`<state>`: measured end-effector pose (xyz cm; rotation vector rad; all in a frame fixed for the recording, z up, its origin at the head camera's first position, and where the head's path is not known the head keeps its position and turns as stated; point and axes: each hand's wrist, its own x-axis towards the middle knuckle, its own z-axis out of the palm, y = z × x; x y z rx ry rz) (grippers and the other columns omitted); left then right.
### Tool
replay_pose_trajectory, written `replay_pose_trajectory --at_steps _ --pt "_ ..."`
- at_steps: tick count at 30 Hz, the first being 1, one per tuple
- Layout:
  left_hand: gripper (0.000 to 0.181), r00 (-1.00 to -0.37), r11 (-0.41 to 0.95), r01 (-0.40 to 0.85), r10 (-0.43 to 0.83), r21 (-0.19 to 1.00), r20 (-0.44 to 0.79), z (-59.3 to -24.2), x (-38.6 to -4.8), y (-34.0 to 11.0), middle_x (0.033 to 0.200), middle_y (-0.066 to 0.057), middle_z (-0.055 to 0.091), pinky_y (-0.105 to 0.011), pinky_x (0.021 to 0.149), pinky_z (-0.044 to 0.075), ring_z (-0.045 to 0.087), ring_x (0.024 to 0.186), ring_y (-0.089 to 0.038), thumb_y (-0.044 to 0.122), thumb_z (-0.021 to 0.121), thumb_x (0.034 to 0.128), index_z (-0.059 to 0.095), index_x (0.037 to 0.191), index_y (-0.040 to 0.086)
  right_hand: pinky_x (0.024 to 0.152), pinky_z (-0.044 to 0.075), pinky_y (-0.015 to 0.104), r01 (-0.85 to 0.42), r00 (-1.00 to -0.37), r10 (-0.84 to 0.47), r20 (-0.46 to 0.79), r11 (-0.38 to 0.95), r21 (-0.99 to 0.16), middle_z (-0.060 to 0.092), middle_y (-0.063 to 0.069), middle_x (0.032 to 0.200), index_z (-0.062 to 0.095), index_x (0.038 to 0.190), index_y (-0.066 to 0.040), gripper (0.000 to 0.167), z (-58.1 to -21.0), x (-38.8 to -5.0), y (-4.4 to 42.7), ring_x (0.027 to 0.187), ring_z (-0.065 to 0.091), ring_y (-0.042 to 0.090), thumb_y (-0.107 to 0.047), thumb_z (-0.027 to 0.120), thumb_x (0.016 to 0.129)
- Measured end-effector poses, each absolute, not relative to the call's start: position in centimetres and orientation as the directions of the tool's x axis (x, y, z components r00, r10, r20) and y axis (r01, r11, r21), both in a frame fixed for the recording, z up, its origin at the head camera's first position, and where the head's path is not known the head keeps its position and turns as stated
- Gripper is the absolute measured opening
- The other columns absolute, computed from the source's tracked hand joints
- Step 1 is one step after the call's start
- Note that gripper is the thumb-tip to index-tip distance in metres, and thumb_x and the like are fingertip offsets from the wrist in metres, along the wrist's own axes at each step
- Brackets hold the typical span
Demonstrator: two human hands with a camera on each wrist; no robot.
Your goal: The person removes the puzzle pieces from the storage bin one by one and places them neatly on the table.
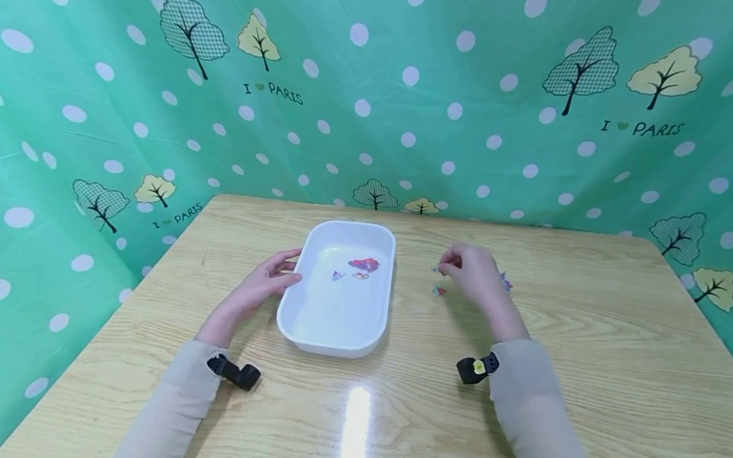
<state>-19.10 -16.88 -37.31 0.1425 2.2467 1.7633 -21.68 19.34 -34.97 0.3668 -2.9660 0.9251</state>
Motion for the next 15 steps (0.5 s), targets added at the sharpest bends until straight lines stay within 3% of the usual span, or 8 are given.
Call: replay_pose_trajectory --at_steps 9,15 --pt "0.059 -0.956 0.244 -0.083 0.253 0.966 -0.146 -37.6 -19.3 -17.0 0.131 -0.026 0.041 -0.037 0.086 0.051 0.047 0.116 -0.035 0.012 0.056 0.0888 0.029 0.142 0.007 0.065 0.044 0.031 -0.188 -0.979 -0.202 0.034 0.819 -0.542 0.064 0.009 0.083 0.065 0.090 -0.003 0.011 -36.6 -21.7 21.1 0.075 0.054 0.021 -0.013 0.059 0.087" --pt "0.060 -0.959 0.236 -0.091 0.242 0.967 -0.149 -39.4 -20.4 -17.4 0.132 -0.022 0.043 -0.035 0.084 0.051 0.048 0.116 -0.034 0.015 0.058 0.0882 0.030 0.142 0.012 0.062 0.041 0.028 -0.170 -0.980 -0.199 0.000 0.840 -0.516 0.062 0.006 0.079 0.066 0.087 -0.005 0.011 -37.8 -21.9 22.1 0.072 0.052 0.018 -0.014 0.062 0.085"
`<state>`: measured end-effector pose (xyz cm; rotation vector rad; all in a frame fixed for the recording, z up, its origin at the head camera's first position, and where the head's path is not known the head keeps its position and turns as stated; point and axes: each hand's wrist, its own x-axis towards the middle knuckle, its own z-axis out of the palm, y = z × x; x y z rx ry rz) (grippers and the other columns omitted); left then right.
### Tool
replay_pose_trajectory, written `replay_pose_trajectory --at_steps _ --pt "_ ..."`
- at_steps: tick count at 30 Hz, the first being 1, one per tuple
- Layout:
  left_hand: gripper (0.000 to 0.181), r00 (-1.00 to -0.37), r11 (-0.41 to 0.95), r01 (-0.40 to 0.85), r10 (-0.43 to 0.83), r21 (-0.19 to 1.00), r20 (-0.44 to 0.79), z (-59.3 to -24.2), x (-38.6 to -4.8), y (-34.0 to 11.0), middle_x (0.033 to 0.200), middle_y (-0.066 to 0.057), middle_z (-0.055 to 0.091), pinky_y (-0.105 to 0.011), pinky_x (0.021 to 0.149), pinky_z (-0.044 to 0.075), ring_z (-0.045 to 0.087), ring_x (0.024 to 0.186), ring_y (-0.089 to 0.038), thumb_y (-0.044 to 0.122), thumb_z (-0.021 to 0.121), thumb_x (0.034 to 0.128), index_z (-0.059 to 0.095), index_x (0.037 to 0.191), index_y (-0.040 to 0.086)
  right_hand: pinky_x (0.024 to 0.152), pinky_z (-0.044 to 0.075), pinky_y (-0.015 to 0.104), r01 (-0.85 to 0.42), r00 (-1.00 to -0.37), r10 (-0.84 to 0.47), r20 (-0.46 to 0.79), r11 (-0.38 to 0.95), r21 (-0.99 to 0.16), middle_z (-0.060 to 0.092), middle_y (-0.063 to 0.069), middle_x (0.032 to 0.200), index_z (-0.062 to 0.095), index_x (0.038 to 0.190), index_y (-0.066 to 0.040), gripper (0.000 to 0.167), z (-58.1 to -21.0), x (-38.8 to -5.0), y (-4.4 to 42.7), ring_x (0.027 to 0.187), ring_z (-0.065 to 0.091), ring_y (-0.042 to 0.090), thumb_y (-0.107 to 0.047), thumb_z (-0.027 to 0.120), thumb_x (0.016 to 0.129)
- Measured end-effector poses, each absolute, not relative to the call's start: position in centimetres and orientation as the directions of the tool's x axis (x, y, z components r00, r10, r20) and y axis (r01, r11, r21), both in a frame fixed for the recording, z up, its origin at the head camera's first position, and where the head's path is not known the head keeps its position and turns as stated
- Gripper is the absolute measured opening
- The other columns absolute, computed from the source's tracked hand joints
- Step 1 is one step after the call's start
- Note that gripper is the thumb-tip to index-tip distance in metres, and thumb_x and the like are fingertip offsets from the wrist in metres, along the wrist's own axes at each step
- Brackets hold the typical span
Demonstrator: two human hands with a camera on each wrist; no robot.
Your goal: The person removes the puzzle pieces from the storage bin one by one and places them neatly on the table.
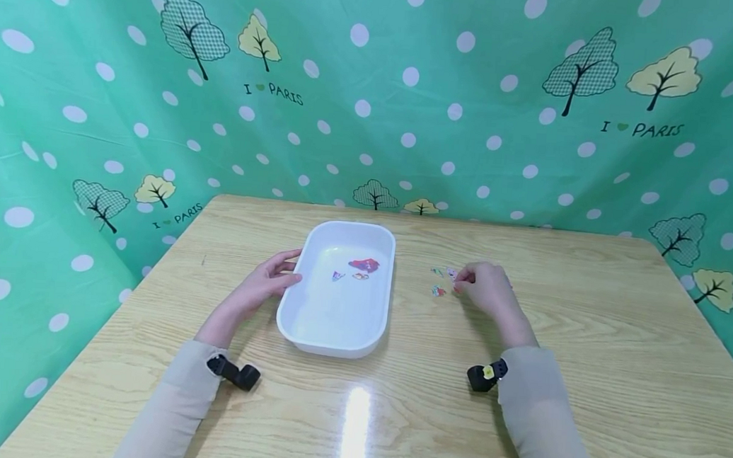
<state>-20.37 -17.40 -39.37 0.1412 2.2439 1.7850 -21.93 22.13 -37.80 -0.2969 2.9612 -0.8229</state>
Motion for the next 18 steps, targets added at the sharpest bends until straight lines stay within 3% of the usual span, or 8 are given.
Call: replay_pose_trajectory --at_steps 11,18 --pt "0.059 -0.966 0.256 -0.070 0.225 0.964 -0.130 -40.1 -20.6 -17.6 0.128 -0.017 0.046 -0.035 0.084 0.052 0.051 0.113 -0.030 0.020 0.060 0.0869 0.034 0.140 0.017 0.062 0.041 0.028 -0.172 -0.976 -0.216 -0.031 0.849 -0.499 0.063 0.007 0.077 0.066 0.085 -0.003 0.011 -39.0 -22.3 22.6 0.070 0.053 0.017 -0.013 0.061 0.085" --pt "0.059 -0.959 0.257 -0.082 0.243 0.963 -0.146 -37.9 -19.4 -17.0 0.131 -0.024 0.042 -0.036 0.086 0.050 0.048 0.116 -0.035 0.014 0.056 0.0889 0.029 0.142 0.009 0.060 0.041 0.026 -0.174 -0.976 -0.216 -0.029 0.853 -0.492 0.063 0.006 0.075 0.066 0.082 -0.003 0.011 -39.5 -22.6 22.7 0.069 0.052 0.017 -0.012 0.061 0.084"
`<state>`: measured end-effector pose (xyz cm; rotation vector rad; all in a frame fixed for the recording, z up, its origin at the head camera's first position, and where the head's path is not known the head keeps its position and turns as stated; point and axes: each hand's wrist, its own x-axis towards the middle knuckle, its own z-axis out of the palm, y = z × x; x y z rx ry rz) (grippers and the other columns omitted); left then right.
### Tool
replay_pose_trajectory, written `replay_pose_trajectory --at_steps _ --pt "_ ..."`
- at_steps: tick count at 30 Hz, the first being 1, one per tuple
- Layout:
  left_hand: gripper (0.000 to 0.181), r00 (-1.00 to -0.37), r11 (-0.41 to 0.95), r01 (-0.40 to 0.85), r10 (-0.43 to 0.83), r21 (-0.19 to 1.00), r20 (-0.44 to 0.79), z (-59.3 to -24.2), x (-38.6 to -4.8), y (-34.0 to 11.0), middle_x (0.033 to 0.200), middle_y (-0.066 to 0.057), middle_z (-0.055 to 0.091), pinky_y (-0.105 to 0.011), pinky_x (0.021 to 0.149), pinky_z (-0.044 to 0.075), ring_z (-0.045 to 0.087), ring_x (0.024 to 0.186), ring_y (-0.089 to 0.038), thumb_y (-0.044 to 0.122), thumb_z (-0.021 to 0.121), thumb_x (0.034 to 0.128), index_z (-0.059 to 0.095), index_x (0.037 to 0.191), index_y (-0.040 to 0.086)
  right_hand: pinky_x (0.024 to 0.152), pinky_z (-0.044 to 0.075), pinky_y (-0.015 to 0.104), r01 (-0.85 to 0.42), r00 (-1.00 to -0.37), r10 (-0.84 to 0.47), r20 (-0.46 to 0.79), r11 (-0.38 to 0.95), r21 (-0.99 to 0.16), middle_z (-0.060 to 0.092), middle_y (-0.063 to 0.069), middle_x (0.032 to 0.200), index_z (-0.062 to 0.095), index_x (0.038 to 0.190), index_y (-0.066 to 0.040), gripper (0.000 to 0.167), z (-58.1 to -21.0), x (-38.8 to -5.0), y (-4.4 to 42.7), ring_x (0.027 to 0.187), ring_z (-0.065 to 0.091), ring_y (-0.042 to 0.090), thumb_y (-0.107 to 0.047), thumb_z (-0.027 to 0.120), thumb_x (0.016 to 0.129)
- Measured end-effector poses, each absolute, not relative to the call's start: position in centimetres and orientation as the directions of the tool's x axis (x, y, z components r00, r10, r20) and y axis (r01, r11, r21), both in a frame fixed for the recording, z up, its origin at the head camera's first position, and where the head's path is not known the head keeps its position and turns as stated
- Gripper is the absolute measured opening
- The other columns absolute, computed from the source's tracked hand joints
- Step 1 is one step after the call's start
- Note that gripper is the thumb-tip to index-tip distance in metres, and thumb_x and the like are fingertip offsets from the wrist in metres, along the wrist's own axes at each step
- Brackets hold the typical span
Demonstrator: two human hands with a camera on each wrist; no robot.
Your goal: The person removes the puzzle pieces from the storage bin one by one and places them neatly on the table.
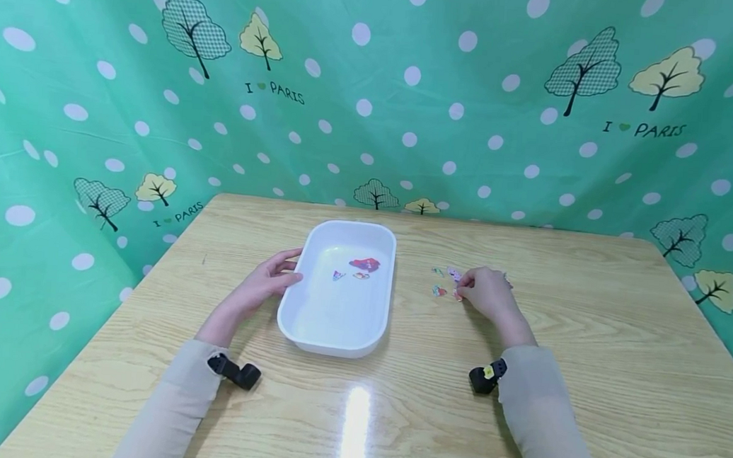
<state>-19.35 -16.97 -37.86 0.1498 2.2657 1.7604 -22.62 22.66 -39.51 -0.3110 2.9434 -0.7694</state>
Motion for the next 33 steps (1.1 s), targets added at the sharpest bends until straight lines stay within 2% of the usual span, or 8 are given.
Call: replay_pose_trajectory --at_steps 11,18,23,33 --pt "0.060 -0.963 0.249 -0.076 0.232 0.966 -0.135 -39.9 -20.5 -17.6 0.130 -0.020 0.044 -0.034 0.084 0.051 0.050 0.114 -0.031 0.019 0.059 0.0880 0.032 0.141 0.015 0.061 0.042 0.027 -0.169 -0.978 -0.207 -0.023 0.855 -0.490 0.064 0.007 0.080 0.066 0.089 -0.004 0.015 -38.8 -22.6 21.8 0.071 0.052 0.017 -0.017 0.059 0.086" --pt "0.059 -0.965 0.247 -0.072 0.227 0.966 -0.129 -40.1 -20.6 -17.6 0.128 -0.017 0.046 -0.034 0.083 0.052 0.051 0.112 -0.030 0.019 0.060 0.0870 0.034 0.140 0.017 0.054 0.043 0.027 -0.211 -0.968 -0.251 -0.009 0.830 -0.516 0.062 0.008 0.079 0.065 0.097 -0.003 0.021 -37.7 -22.6 19.6 0.063 0.053 0.015 -0.019 0.056 0.088" --pt "0.059 -0.967 0.256 -0.065 0.222 0.965 -0.124 -40.1 -20.6 -17.7 0.128 -0.018 0.046 -0.034 0.084 0.052 0.050 0.112 -0.030 0.020 0.060 0.0871 0.033 0.140 0.017 0.061 0.048 0.029 -0.269 -0.957 -0.287 0.040 0.827 -0.494 0.061 0.011 0.092 0.066 0.100 -0.002 0.021 -36.8 -22.9 17.6 0.071 0.057 0.016 -0.018 0.057 0.088" --pt "0.062 -0.961 0.239 -0.074 0.242 0.968 -0.133 -40.0 -20.6 -17.6 0.132 -0.020 0.042 -0.034 0.085 0.051 0.049 0.115 -0.032 0.020 0.059 0.0880 0.030 0.142 0.015 0.071 0.050 0.034 -0.333 -0.939 -0.330 0.093 0.814 -0.476 0.062 0.008 0.092 0.066 0.101 -0.005 0.020 -35.4 -22.9 14.0 0.083 0.057 0.021 -0.018 0.058 0.088"
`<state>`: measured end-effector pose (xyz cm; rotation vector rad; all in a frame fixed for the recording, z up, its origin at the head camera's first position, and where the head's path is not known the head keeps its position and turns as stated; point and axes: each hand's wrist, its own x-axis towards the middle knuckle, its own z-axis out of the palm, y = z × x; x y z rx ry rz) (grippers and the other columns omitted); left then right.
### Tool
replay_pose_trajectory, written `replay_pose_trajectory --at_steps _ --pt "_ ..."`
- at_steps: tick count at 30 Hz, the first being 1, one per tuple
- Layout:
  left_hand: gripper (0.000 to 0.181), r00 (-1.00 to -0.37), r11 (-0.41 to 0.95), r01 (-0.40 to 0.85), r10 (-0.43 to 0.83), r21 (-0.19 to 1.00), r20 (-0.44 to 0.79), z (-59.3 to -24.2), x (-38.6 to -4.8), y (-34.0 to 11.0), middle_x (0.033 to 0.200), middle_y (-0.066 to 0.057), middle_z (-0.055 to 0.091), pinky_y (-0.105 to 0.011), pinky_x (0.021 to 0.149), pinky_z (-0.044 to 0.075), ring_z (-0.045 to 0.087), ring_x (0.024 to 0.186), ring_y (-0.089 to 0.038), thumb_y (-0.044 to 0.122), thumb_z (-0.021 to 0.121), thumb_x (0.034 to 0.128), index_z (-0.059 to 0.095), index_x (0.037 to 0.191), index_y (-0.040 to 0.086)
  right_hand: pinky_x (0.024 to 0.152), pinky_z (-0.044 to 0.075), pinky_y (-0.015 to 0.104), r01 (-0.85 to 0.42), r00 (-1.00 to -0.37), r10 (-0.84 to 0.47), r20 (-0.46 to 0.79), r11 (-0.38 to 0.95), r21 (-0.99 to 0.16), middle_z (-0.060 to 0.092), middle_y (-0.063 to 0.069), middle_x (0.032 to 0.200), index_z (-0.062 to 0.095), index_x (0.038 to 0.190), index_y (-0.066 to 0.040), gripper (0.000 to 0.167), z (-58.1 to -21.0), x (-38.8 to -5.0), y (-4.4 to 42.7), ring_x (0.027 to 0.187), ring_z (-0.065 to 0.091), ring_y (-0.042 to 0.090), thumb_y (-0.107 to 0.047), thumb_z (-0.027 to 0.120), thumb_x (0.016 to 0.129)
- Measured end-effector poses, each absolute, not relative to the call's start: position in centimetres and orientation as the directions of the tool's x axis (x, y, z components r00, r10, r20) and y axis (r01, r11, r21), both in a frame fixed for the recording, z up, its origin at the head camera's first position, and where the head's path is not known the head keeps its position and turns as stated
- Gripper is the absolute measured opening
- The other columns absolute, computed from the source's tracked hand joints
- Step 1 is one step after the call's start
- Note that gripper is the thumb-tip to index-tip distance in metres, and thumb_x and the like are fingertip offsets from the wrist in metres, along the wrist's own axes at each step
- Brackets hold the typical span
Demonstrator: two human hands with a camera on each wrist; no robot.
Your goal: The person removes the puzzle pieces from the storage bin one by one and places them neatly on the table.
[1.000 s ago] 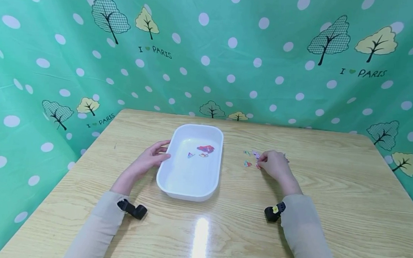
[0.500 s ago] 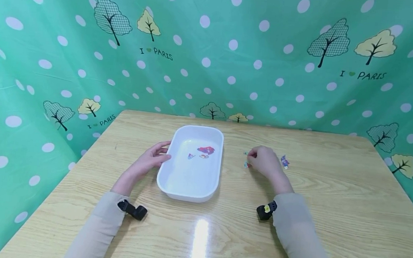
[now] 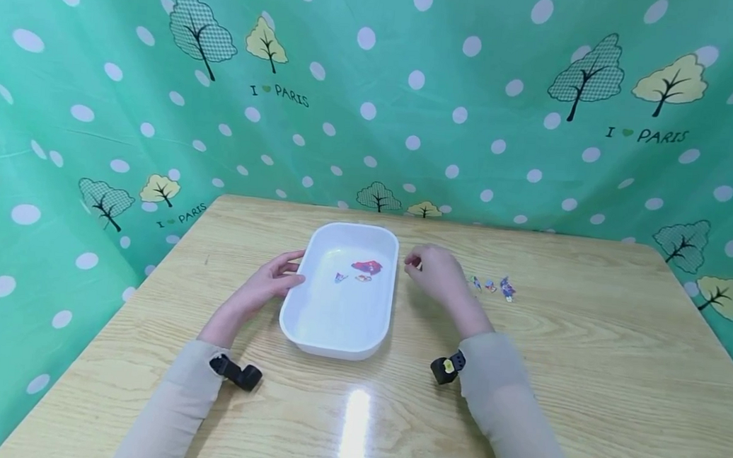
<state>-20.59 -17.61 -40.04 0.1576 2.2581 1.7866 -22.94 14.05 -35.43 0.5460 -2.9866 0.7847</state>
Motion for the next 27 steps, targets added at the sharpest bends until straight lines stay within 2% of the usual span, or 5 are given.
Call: replay_pose_trajectory --at_steps 6,11,16,23,27 --pt "0.061 -0.963 0.247 -0.074 0.232 0.966 -0.133 -40.0 -20.5 -17.5 0.131 -0.019 0.043 -0.034 0.084 0.051 0.049 0.115 -0.032 0.021 0.059 0.0880 0.031 0.141 0.016 0.082 0.050 0.038 -0.382 -0.924 -0.346 0.163 0.805 -0.454 0.059 0.009 0.098 0.065 0.099 -0.006 0.017 -34.8 -22.8 12.0 0.092 0.057 0.024 -0.017 0.059 0.087" --pt "0.059 -0.965 0.253 -0.069 0.230 0.965 -0.129 -40.1 -20.6 -17.6 0.129 -0.018 0.045 -0.033 0.084 0.052 0.050 0.113 -0.030 0.021 0.059 0.0875 0.033 0.140 0.016 0.086 0.050 0.037 -0.439 -0.898 -0.404 0.174 0.798 -0.412 0.060 0.008 0.102 0.066 0.100 -0.007 0.016 -34.3 -22.6 10.3 0.097 0.057 0.024 -0.013 0.061 0.085" --pt "0.059 -0.967 0.258 -0.058 0.226 0.964 -0.119 -40.2 -20.7 -17.7 0.128 -0.018 0.046 -0.034 0.084 0.052 0.050 0.112 -0.030 0.020 0.059 0.0873 0.034 0.140 0.016 0.083 0.051 0.033 -0.490 -0.871 -0.466 0.158 0.790 -0.369 0.063 0.009 0.100 0.065 0.102 -0.006 0.019 -34.5 -22.8 8.9 0.094 0.059 0.022 -0.011 0.063 0.084" --pt "0.060 -0.966 0.258 -0.067 0.224 0.964 -0.127 -40.0 -20.6 -17.6 0.129 -0.018 0.045 -0.034 0.084 0.051 0.051 0.112 -0.031 0.020 0.059 0.0874 0.033 0.141 0.016 0.073 0.051 0.027 -0.512 -0.852 -0.515 0.091 0.786 -0.347 0.063 0.004 0.088 0.066 0.103 -0.005 0.022 -35.2 -23.4 7.4 0.079 0.057 0.016 -0.010 0.066 0.082" --pt "0.060 -0.965 0.260 -0.070 0.227 0.963 -0.132 -39.8 -20.4 -17.5 0.129 -0.019 0.045 -0.034 0.084 0.051 0.050 0.113 -0.031 0.019 0.059 0.0875 0.032 0.141 0.016 0.075 0.051 0.027 -0.524 -0.841 -0.537 0.061 0.783 -0.336 0.065 0.004 0.089 0.067 0.101 -0.006 0.023 -35.7 -23.8 6.7 0.080 0.058 0.016 -0.011 0.069 0.079"
